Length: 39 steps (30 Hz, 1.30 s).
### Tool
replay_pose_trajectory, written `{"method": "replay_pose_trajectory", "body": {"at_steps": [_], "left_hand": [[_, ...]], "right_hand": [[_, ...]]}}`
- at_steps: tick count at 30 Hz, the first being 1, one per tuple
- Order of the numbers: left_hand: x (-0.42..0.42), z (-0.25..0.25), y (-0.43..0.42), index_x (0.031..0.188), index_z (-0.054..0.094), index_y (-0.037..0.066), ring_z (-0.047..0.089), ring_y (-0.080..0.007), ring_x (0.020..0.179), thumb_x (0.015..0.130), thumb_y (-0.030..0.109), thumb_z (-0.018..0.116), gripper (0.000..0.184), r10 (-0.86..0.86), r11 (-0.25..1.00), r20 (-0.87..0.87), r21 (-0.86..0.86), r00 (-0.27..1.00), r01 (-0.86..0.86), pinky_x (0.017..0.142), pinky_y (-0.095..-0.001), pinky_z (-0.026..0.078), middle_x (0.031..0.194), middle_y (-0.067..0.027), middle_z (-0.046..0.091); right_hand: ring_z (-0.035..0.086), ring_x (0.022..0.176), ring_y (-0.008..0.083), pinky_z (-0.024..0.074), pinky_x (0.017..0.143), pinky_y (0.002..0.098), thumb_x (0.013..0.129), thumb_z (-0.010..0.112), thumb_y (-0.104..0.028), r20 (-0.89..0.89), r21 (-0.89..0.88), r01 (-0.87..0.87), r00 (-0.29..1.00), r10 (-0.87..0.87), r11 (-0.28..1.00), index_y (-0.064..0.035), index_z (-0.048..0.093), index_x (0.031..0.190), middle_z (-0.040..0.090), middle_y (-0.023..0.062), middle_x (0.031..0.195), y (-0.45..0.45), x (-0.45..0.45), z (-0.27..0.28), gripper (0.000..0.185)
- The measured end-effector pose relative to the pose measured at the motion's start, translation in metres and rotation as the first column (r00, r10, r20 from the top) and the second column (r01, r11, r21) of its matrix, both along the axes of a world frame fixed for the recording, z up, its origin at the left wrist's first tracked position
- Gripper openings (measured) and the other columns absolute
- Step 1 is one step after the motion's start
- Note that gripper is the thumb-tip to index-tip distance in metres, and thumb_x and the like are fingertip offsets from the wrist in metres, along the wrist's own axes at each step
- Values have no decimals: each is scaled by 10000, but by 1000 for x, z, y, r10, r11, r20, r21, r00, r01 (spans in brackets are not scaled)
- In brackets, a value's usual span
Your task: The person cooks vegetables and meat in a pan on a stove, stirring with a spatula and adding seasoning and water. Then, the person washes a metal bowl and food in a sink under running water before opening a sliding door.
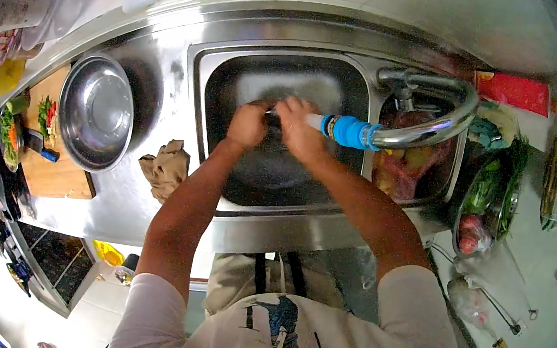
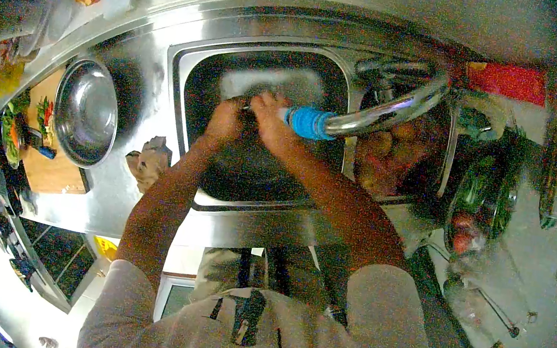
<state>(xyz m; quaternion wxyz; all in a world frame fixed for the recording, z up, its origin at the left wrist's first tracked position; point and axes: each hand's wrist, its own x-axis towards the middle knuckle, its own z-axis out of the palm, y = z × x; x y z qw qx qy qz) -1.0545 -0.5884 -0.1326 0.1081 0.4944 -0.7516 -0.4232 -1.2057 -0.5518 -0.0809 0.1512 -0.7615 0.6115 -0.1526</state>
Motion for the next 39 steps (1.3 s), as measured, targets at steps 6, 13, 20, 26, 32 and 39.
{"method": "replay_pose_trajectory", "body": {"at_steps": [6, 13, 20, 26, 32, 39], "left_hand": [[3, -50, 21, 812, 616, -2, 533, -217, 547, 862, 206, 603, 214, 652, 758, -301, 278, 696, -590, 523, -360, 403, 592, -117, 559], [-36, -76, 64, 894, 561, -45, 500, -192, 582, 882, 341, 577, 387, 854, 480, -20, 416, 520, -772, 500, -363, 397, 721, -83, 559], [-79, -60, 46, 937, 562, -52, 575, -234, 657, 787, 246, 628, 340, 928, 242, -26, 800, 370, -549, 539, -389, 456, 788, -117, 601], [-142, -105, 8, 961, 573, -38, 604, -270, 704, 738, 279, 653, 395, 853, 482, -85, 505, 515, -716, 588, -403, 478, 833, -148, 630], [-129, -175, 58, 1070, 570, -41, 583, -405, 953, 865, 314, 505, 415, 563, 738, -163, 541, 810, -403, 791, -441, 475, 1055, -224, 613], [-57, -69, 91, 1105, 591, 24, 558, -400, 1003, 850, 307, 575, 381, 443, 791, 202, 371, 874, -487, 934, -475, 393, 1143, -221, 565]], "right_hand": [[550, 835, 344, 436, 705, 438, 760, 572, -87, 50, 307, 454, 870, -490, 837, -20, 526, 890, 557, 167, 871, 16, -34, -80, 153], [583, 834, 287, 459, 705, 391, 819, 582, -173, 160, 969, 195, -36, -986, 150, -1, 545, 956, 598, 138, 891, 77, 6, -116, 223], [605, 857, 246, 467, 741, 346, 840, 611, -194, 53, 20, 580, 813, -581, 814, 15, 570, 963, 628, 126, 909, 79, -24, -62, 246], [613, 841, 238, 468, 735, 337, 758, 664, -45, 411, -116, 550, 785, -464, 827, 19, 584, 905, 634, 132, 883, 74, -46, -9, 179], [589, 865, 269, 466, 827, 382, 768, 700, -249, 501, 241, 478, 684, -530, 845, -41, 581, 1030, 620, 147, 963, 49, -32, 16, 355], [584, 860, 256, 467, 806, 360, 797, 662, -280, 83, 468, 427, 850, -520, 774, -29, 559, 1057, 620, 135, 940, 8, -57, -12, 376]]}}
